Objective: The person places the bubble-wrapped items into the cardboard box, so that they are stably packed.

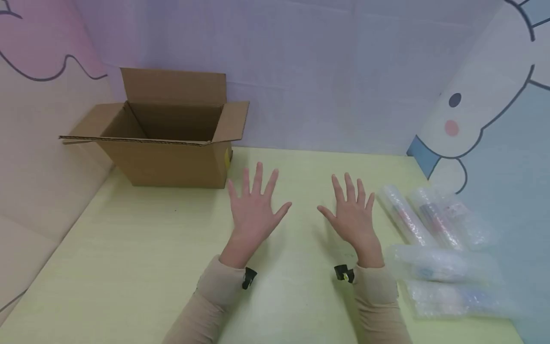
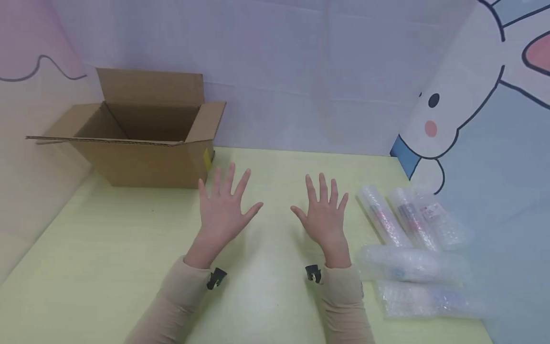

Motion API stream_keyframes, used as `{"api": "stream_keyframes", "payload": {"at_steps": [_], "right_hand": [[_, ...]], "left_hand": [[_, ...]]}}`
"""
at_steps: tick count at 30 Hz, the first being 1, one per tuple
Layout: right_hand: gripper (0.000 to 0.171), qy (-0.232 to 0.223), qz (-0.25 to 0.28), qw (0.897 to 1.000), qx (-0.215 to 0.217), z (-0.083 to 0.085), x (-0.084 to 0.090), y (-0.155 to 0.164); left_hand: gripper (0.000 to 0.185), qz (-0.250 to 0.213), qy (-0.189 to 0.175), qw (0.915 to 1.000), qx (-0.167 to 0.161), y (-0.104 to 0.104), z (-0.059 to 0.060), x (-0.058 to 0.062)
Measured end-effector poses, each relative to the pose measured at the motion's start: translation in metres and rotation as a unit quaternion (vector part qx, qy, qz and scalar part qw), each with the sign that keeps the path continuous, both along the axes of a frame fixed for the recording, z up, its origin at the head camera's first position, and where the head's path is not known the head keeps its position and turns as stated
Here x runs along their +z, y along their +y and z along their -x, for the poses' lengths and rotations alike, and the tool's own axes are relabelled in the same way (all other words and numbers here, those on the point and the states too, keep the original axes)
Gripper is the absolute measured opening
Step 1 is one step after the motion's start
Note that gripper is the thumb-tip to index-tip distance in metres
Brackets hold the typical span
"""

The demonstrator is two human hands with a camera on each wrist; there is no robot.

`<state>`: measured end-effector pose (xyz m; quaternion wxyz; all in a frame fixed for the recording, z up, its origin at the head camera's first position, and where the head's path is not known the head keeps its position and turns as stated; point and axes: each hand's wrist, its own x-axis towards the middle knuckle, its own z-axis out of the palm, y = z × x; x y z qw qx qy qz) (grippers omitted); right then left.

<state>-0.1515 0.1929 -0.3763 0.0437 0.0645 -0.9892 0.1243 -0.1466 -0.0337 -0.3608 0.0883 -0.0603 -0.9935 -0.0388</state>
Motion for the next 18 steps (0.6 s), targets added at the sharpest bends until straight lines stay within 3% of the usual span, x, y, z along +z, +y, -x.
{"api": "stream_keyframes", "payload": {"at_steps": [9,15,18], "right_hand": [[0.082,0.004,-0.014,1.000,-0.016,-0.010,0.009,0.021],[0.084,0.011,-0.021,1.000,-0.019,-0.015,0.011,0.032],[0.084,0.007,-0.025,0.999,-0.024,-0.017,0.011,0.037]], "left_hand": [[0.076,-0.025,0.103,0.9940,-0.027,-0.038,-0.010,0.040],[0.073,-0.026,0.215,0.9750,-0.051,-0.067,-0.008,0.061],[0.071,-0.012,0.250,0.9661,-0.063,-0.079,-0.004,0.067]]}}
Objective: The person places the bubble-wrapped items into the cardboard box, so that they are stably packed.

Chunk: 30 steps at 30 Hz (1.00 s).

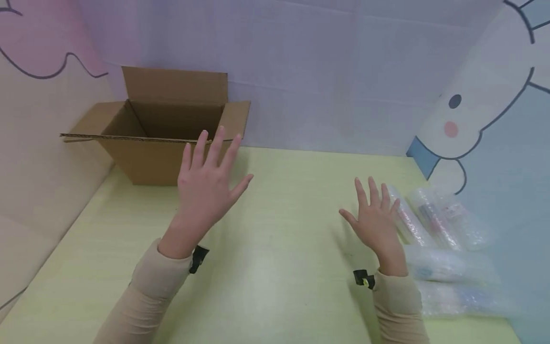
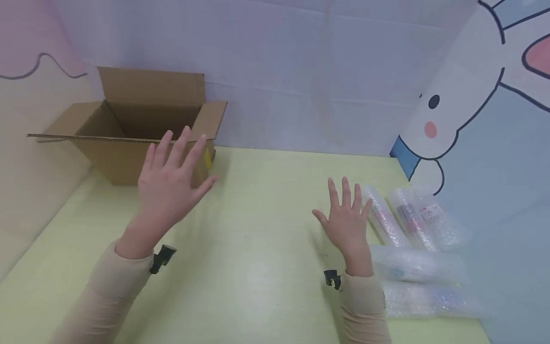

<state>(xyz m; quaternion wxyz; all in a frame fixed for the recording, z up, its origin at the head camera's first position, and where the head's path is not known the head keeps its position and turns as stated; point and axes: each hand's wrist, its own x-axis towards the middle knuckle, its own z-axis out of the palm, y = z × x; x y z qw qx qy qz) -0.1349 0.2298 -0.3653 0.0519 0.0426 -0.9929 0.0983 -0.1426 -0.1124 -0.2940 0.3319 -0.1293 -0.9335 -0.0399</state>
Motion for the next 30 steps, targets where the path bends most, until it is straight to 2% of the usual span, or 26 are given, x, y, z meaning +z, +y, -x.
{"api": "stream_keyframes", "payload": {"at_steps": [3,8,12,19,22,25,30], "right_hand": [[0.084,-0.005,-0.003,1.000,-0.004,-0.003,0.000,0.004],[0.084,-0.007,-0.001,1.000,-0.003,-0.007,0.001,0.006],[0.084,0.000,0.001,1.000,-0.005,-0.008,0.002,0.007],[0.083,0.011,0.006,1.000,-0.002,-0.012,0.005,0.008],[0.083,0.012,0.004,1.000,-0.004,-0.013,0.005,0.009],[0.084,0.015,0.000,1.000,-0.007,-0.013,0.004,0.011],[0.084,0.016,0.002,1.000,-0.009,-0.014,0.003,0.014]], "left_hand": [[0.071,0.007,0.006,1.0000,-0.004,-0.012,0.003,0.004],[0.073,0.010,-0.046,0.9988,0.016,-0.037,0.005,0.017],[0.071,0.006,-0.067,0.9972,0.031,-0.060,0.006,0.029],[0.070,0.004,-0.067,0.9967,0.047,-0.096,0.009,0.049],[0.070,0.008,-0.106,0.9919,0.071,-0.112,0.012,0.060],[0.071,0.014,-0.157,0.9826,0.098,-0.130,0.016,0.069],[0.073,0.016,-0.206,0.9701,0.127,-0.157,0.020,0.075]]}}
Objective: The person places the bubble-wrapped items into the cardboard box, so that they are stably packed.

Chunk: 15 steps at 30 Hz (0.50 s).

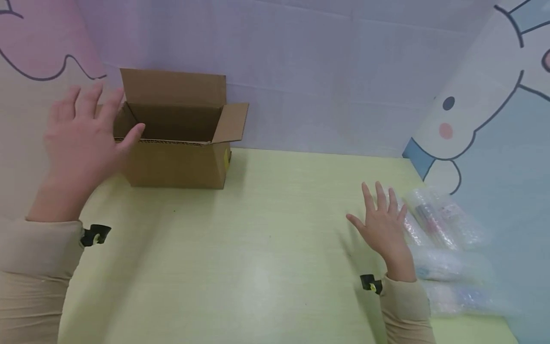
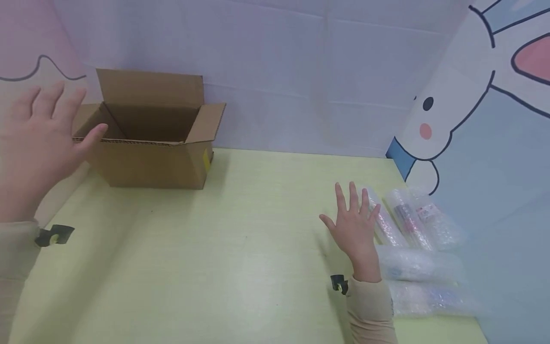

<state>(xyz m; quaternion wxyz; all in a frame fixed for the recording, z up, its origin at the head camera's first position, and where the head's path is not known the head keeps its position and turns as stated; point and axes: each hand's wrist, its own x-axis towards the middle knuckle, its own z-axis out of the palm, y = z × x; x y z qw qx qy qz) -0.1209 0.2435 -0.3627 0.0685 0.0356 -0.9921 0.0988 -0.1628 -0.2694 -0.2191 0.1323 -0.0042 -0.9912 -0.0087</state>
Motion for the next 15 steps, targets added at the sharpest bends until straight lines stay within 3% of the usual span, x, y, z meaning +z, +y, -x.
{"api": "stream_keyframes", "payload": {"at_steps": [4,9,15], "right_hand": [[0.083,-0.001,0.003,1.000,-0.003,-0.002,-0.001,0.003],[0.083,0.005,-0.002,1.000,-0.005,-0.003,-0.002,0.006],[0.084,0.015,0.002,1.000,-0.019,-0.006,-0.004,0.015]], "left_hand": [[0.073,-0.026,-0.017,0.9995,0.008,-0.015,0.007,-0.003],[0.073,-0.090,-0.017,0.9955,0.021,-0.032,0.017,-0.014],[0.071,-0.181,-0.010,0.9823,0.047,-0.046,0.024,-0.027]]}}
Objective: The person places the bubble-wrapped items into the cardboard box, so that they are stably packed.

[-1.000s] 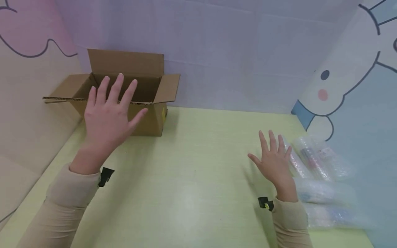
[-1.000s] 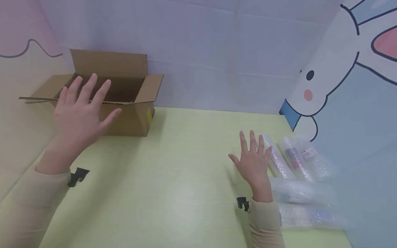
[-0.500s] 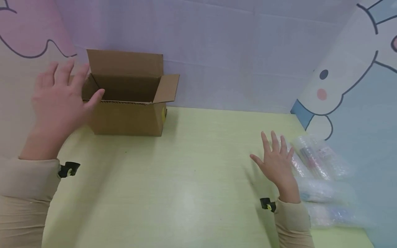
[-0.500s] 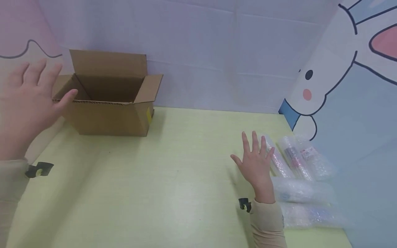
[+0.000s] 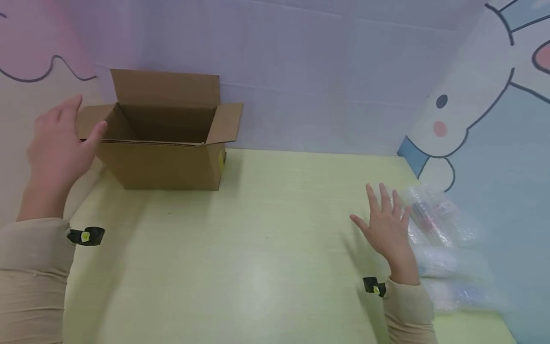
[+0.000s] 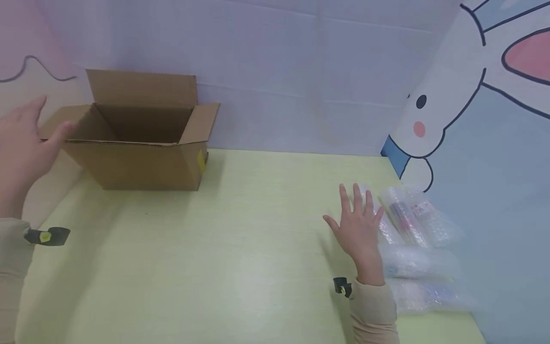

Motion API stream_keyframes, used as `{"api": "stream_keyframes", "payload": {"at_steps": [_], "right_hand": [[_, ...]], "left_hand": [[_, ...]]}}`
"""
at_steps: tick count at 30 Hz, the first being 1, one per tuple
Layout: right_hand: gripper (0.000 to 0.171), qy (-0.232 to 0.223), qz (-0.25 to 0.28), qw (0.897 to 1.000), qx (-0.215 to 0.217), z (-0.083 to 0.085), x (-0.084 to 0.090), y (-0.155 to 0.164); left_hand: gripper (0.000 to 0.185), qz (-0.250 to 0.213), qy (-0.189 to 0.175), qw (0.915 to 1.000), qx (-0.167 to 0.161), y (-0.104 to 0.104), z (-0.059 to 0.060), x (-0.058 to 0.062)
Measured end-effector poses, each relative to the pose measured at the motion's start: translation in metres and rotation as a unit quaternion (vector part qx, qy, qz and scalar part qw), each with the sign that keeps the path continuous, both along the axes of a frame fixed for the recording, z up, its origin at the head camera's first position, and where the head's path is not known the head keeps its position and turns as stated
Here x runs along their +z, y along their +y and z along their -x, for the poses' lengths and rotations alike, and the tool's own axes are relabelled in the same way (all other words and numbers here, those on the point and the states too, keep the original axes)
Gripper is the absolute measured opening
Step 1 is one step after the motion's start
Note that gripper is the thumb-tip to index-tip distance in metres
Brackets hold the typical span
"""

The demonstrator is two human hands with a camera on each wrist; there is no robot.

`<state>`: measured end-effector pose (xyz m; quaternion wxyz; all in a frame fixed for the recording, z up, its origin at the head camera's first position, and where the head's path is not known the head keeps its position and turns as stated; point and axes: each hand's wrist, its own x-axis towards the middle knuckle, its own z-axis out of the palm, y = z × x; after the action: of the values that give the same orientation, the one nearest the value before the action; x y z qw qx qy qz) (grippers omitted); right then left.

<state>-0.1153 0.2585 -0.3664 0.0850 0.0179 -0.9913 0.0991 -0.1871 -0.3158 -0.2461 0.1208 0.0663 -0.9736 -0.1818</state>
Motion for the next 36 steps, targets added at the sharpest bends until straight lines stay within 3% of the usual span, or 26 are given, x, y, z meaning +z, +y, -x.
{"api": "stream_keyframes", "payload": {"at_steps": [5,20,27,36], "right_hand": [[0.084,-0.011,0.014,1.000,-0.010,-0.001,-0.002,0.009],[0.083,-0.031,0.011,0.999,-0.023,-0.015,-0.008,0.034],[0.082,-0.026,0.020,0.999,-0.028,-0.020,-0.014,0.040],[0.083,-0.036,0.030,0.998,-0.037,-0.027,-0.016,0.045]], "left_hand": [[0.071,-0.028,0.006,0.9996,0.005,-0.009,0.001,-0.007],[0.076,0.003,-0.042,0.9989,0.022,-0.016,-0.002,-0.022],[0.082,-0.007,-0.057,0.9977,0.035,-0.021,-0.001,-0.033],[0.081,-0.009,-0.027,0.9994,0.022,-0.020,0.003,-0.048]]}}
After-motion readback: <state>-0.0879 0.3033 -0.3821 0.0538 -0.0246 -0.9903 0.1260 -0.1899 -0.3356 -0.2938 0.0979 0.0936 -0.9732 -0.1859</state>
